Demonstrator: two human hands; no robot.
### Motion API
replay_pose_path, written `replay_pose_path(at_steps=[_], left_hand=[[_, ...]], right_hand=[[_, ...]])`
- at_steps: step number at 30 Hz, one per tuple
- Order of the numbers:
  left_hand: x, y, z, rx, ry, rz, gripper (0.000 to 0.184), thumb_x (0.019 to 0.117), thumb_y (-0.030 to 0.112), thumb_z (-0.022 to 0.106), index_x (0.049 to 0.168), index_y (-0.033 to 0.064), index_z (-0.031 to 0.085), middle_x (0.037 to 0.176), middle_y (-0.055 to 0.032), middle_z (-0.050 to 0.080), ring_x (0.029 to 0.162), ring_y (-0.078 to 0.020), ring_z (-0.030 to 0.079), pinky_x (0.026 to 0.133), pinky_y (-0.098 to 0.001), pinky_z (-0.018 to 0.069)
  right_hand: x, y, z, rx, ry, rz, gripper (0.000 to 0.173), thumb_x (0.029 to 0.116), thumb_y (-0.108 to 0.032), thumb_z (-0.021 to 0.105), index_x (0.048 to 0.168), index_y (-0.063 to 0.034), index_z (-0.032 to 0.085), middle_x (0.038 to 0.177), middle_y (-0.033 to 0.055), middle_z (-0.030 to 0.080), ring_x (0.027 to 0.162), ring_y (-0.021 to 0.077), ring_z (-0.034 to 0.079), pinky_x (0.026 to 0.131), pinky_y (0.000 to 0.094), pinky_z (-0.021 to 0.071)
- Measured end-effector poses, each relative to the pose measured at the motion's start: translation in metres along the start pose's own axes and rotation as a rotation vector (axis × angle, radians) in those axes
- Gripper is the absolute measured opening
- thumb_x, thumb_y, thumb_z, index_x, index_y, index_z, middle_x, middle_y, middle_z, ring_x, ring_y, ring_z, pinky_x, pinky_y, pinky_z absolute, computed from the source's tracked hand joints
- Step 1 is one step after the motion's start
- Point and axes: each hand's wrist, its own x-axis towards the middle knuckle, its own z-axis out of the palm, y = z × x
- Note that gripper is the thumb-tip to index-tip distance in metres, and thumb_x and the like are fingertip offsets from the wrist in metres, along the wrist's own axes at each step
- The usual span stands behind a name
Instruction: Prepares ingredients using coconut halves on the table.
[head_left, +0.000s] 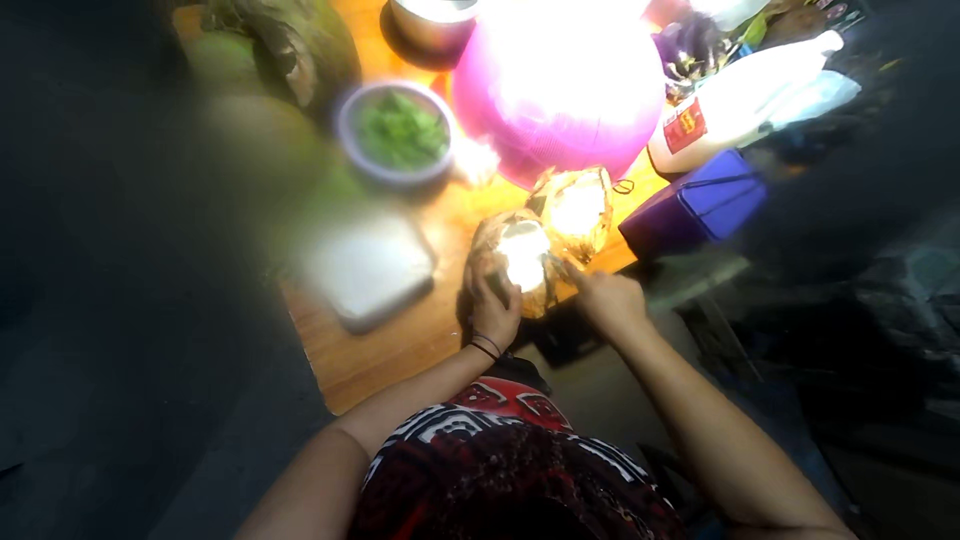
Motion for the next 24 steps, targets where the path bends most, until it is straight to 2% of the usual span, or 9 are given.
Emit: replay_pose_path(at_steps=[3,6,8,10,14,17,20,24], left_hand=[[0.004,0.003,-0.002,0.002,-0.007,-0.041,0.079,0.0993,0.025,0.065,0.160,0.0048,0.019,0.162,-0.0232,0.031,0.127,-0.0338,0.059,0.102,-0.0470,0.0514],[0.005,0.003,-0.001,0.004,-0.010,-0.059,0.080,0.0989,0.027,0.066,0.161,0.0055,0.019,0.163,-0.0222,0.030,0.126,-0.0349,0.059,0.100,-0.0488,0.0520],[0.002,0.000,0.001,0.006,0.001,-0.035,0.079,0.0982,0.028,0.067,0.159,0.0046,0.022,0.165,-0.0235,0.025,0.129,-0.0356,0.057,0.101,-0.0483,0.0517],[0.002,-0.001,0.001,0.003,0.004,-0.018,0.078,0.0979,0.027,0.067,0.159,0.0051,0.023,0.165,-0.0241,0.023,0.132,-0.0352,0.055,0.102,-0.0474,0.0507],[0.007,0.002,-0.003,0.004,-0.001,-0.040,0.080,0.0991,0.027,0.066,0.161,0.0063,0.020,0.164,-0.0227,0.027,0.131,-0.0326,0.056,0.103,-0.0455,0.0509],[0.006,-0.001,0.000,0.010,0.020,-0.014,0.079,0.0979,0.027,0.067,0.160,0.0056,0.022,0.164,-0.0225,0.027,0.133,-0.0334,0.054,0.104,-0.0470,0.0502],[0.003,-0.005,0.003,0.012,0.020,0.015,0.078,0.0980,0.026,0.067,0.159,0.0037,0.024,0.165,-0.0242,0.023,0.139,-0.0354,0.048,0.108,-0.0473,0.0473],[0.007,-0.003,0.001,0.006,0.019,-0.015,0.080,0.0983,0.026,0.067,0.160,0.0063,0.021,0.165,-0.0227,0.024,0.130,-0.0337,0.057,0.101,-0.0467,0.0521]], right_hand=[[0.009,-0.001,0.006,-0.019,0.039,-0.018,0.057,0.1062,-0.008,0.047,0.161,-0.0211,0.039,0.115,0.0291,0.068,0.098,0.0478,0.069,0.077,0.0589,0.0543],[-0.003,-0.002,0.027,-0.031,0.014,-0.075,0.055,0.1070,-0.008,0.048,0.160,-0.0218,0.041,0.111,0.0269,0.070,0.096,0.0464,0.070,0.077,0.0577,0.0551],[-0.010,-0.004,0.024,-0.038,-0.045,-0.074,0.051,0.1078,-0.012,0.048,0.157,-0.0249,0.045,0.107,0.0236,0.072,0.098,0.0441,0.071,0.079,0.0570,0.0551],[-0.003,-0.004,0.011,-0.008,-0.036,-0.048,0.053,0.1070,-0.011,0.049,0.157,-0.0282,0.045,0.109,0.0243,0.072,0.100,0.0452,0.070,0.079,0.0595,0.0543],[0.014,0.005,0.020,0.024,0.085,-0.045,0.059,0.1048,-0.007,0.050,0.160,-0.0244,0.041,0.113,0.0282,0.069,0.096,0.0473,0.070,0.076,0.0596,0.0541],[0.003,0.004,0.033,0.002,0.012,-0.076,0.056,0.1073,-0.009,0.047,0.160,-0.0269,0.040,0.113,0.0264,0.070,0.097,0.0460,0.070,0.078,0.0576,0.0544],[0.005,0.004,0.020,0.022,-0.002,-0.054,0.055,0.1062,-0.010,0.050,0.158,-0.0288,0.044,0.109,0.0258,0.071,0.100,0.0467,0.070,0.078,0.0601,0.0540],[0.019,0.009,0.026,0.042,0.093,-0.038,0.060,0.1048,-0.007,0.049,0.161,-0.0252,0.039,0.115,0.0286,0.068,0.095,0.0475,0.070,0.075,0.0590,0.0539]])
